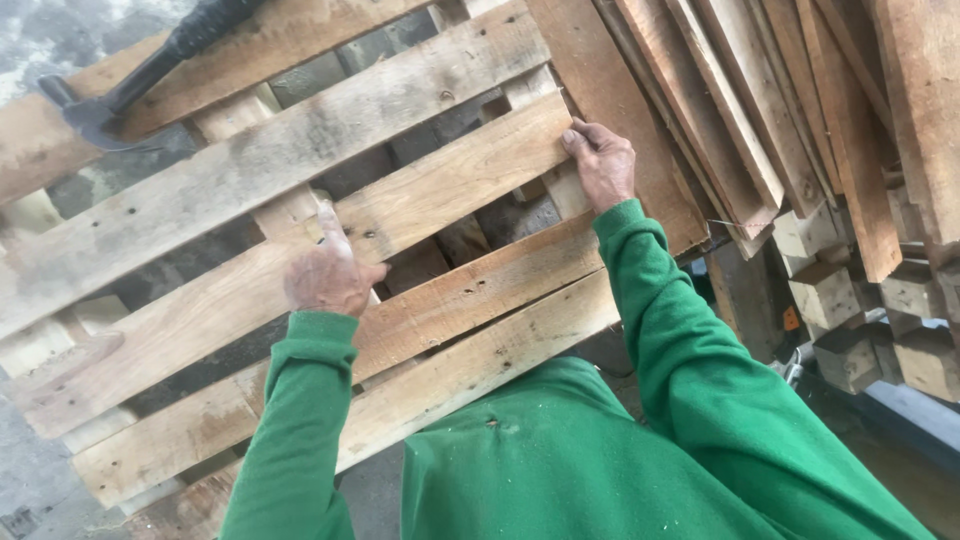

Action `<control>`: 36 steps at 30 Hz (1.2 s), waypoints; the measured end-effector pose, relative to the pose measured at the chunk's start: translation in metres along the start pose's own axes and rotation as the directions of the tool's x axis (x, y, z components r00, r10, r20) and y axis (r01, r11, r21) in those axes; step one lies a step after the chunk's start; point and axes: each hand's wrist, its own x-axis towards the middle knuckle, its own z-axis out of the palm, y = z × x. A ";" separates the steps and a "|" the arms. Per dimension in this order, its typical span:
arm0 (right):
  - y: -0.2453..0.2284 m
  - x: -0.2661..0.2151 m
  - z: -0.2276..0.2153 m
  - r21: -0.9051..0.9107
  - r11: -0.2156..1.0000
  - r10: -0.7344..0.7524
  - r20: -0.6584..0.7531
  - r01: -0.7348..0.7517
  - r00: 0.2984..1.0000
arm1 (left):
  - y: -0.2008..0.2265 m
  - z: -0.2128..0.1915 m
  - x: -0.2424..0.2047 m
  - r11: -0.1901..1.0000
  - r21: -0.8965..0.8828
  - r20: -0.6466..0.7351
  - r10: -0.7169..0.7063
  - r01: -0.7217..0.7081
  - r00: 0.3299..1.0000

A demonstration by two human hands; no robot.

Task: The person uses a hammer to drive nails into wooden planks, securing them to a pallet frame. They repeatedly position planks, hold nails, and hammer them in place, gradually building up the pallet structure.

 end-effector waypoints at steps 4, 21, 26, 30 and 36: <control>0.002 -0.004 -0.011 0.143 0.989 0.038 0.051 -0.045 0.998 | 0.007 0.009 -0.004 0.997 -0.039 -0.136 0.060 -0.066 0.989; -0.030 -0.053 -0.096 -0.170 0.985 0.043 0.387 0.026 0.921 | 0.051 0.019 -0.067 0.978 -0.026 -0.085 0.206 -0.209 0.975; 0.006 -0.106 -0.099 -0.159 0.987 0.029 0.263 0.014 0.964 | 0.058 0.049 -0.096 0.966 0.051 -0.093 0.259 -0.255 0.961; 0.017 -0.105 -0.089 -0.160 0.985 -0.041 0.176 0.070 0.983 | 0.047 0.040 -0.091 0.966 0.079 0.106 0.236 -0.245 0.966; 0.012 -0.085 -0.087 -0.183 0.982 -0.012 0.170 0.043 0.985 | 0.058 0.039 -0.085 0.974 0.053 0.093 0.214 -0.220 0.972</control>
